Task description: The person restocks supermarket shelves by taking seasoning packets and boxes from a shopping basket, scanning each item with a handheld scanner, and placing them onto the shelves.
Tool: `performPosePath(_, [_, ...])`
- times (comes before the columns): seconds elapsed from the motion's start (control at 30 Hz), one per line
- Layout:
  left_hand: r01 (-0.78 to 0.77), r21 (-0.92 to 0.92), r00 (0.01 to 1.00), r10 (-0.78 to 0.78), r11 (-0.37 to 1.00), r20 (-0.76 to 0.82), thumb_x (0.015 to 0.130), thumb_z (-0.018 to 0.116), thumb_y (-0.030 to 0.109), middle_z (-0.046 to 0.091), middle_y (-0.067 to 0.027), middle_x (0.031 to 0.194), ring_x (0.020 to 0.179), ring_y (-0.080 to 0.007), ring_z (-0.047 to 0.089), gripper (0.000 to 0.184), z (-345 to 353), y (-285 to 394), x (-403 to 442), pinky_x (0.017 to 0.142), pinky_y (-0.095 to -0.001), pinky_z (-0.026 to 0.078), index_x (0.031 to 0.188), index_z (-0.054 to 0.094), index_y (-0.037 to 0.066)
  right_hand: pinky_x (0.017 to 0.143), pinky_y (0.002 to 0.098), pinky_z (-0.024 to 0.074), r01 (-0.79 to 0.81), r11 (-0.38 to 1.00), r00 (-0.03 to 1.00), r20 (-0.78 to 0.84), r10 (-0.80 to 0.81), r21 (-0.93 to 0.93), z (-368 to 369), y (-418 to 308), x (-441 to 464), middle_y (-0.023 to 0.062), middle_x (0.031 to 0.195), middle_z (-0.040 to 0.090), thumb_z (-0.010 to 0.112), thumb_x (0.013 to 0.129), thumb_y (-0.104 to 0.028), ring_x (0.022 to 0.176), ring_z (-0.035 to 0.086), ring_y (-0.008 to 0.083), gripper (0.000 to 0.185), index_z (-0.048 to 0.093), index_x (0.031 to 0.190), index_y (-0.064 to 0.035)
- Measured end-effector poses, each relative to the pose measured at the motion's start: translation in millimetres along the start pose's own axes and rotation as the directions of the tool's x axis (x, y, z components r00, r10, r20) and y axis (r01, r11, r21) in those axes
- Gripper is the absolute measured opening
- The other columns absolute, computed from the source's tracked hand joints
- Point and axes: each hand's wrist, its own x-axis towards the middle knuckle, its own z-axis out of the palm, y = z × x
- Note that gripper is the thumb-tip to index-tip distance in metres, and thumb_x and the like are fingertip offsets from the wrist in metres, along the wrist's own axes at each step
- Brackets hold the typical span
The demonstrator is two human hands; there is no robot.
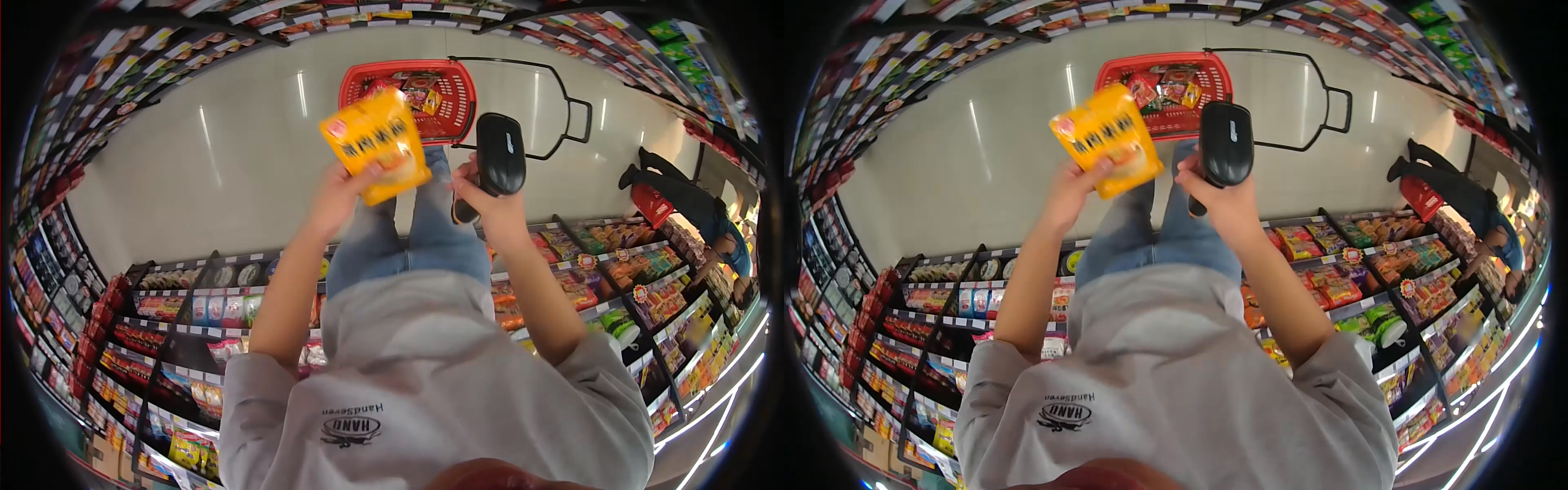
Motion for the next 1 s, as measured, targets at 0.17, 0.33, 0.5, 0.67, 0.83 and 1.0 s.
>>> performPosePath(0.17, [0.033, 0.393, 0.975, 0.057, 0.919, -0.215, 0.089, 0.072, 0.029, 0.071, -0.0035, 0.101, 0.092, -0.0112, 0.064, 0.033, -56, -58, 180, 0.082, -0.0275, 0.050, 0.110, 0.069, 0.003, 0.076, 0.0316, 0.0522, -0.131, 0.979, 0.991, 0.022, 0.129, 0.154, -35, 83, 96, 0.0085, 0.096, 0.064, 0.066, 0.081, 0.007, 0.085, 0.064, 0.0175, 0.039, 0.052, 0.117, -0.0027])
performPosePath(0.33, [0.122, 0.757, 0.948, 0.151, 0.642, -0.280, 0.084, 0.074, 0.036, 0.072, -0.0080, 0.087, 0.076, -0.0144, 0.067, 0.038, -84, -63, 339, 0.068, -0.0302, 0.052, 0.103, 0.071, 0.003, 0.077, 0.0314, 0.0526, -0.270, 0.937, 0.963, 0.087, 0.256, 0.221, -38, 162, 163, 0.0079, 0.096, 0.064, 0.068, 0.081, 0.006, 0.085, 0.064, 0.0161, 0.040, 0.052, 0.118, -0.0027])
performPosePath(0.5, [-0.363, 0.480, 0.867, 0.478, 0.798, -0.140, 0.089, 0.063, 0.012, 0.066, -0.0102, 0.091, 0.084, -0.0163, 0.064, 0.022, -112, -91, 464, 0.075, -0.0298, 0.052, 0.108, 0.062, 0.001, 0.075, 0.0311, 0.0527, -0.362, 0.900, 0.925, 0.216, 0.314, 0.244, -35, 210, 202, 0.0065, 0.095, 0.065, 0.071, 0.081, 0.004, 0.085, 0.064, 0.0150, 0.037, 0.055, 0.113, -0.0037])
performPosePath(0.67, [-0.601, -0.261, 0.791, 0.515, 0.755, -0.331, 0.092, 0.052, -0.004, 0.066, -0.0155, 0.101, 0.104, -0.0235, 0.062, 0.011, -111, -78, 530, 0.095, -0.0342, 0.051, 0.098, 0.061, -0.002, 0.073, 0.0326, 0.0520, -0.446, 0.857, 0.872, 0.343, 0.350, 0.259, -34, 232, 215, 0.0084, 0.094, 0.062, 0.068, 0.082, 0.007, 0.082, 0.063, 0.0174, 0.042, 0.052, 0.118, -0.0052])
performPosePath(0.83, [-0.620, -0.460, 0.768, 0.611, 0.635, -0.192, 0.094, 0.049, 0.005, 0.064, -0.0155, 0.096, 0.098, -0.0293, 0.063, 0.011, -131, -76, 579, 0.097, -0.0389, 0.051, 0.092, 0.058, -0.001, 0.062, 0.0313, 0.0487, -0.504, 0.813, 0.835, 0.407, 0.372, 0.292, -34, 234, 223, 0.0076, 0.086, 0.061, 0.069, 0.080, 0.009, 0.077, 0.061, 0.0162, 0.044, 0.052, 0.118, -0.0062])
performPosePath(1.0, [-0.626, -0.242, 0.770, 0.539, 0.741, -0.342, 0.094, 0.047, 0.004, 0.063, -0.0149, 0.096, 0.097, -0.0283, 0.063, 0.012, -139, -68, 622, 0.089, -0.0406, 0.054, 0.099, 0.057, 0.000, 0.063, 0.0309, 0.0489, -0.551, 0.771, 0.803, 0.456, 0.385, 0.319, -38, 219, 230, 0.0075, 0.087, 0.061, 0.069, 0.079, 0.010, 0.078, 0.061, 0.0164, 0.045, 0.052, 0.117, -0.0062])
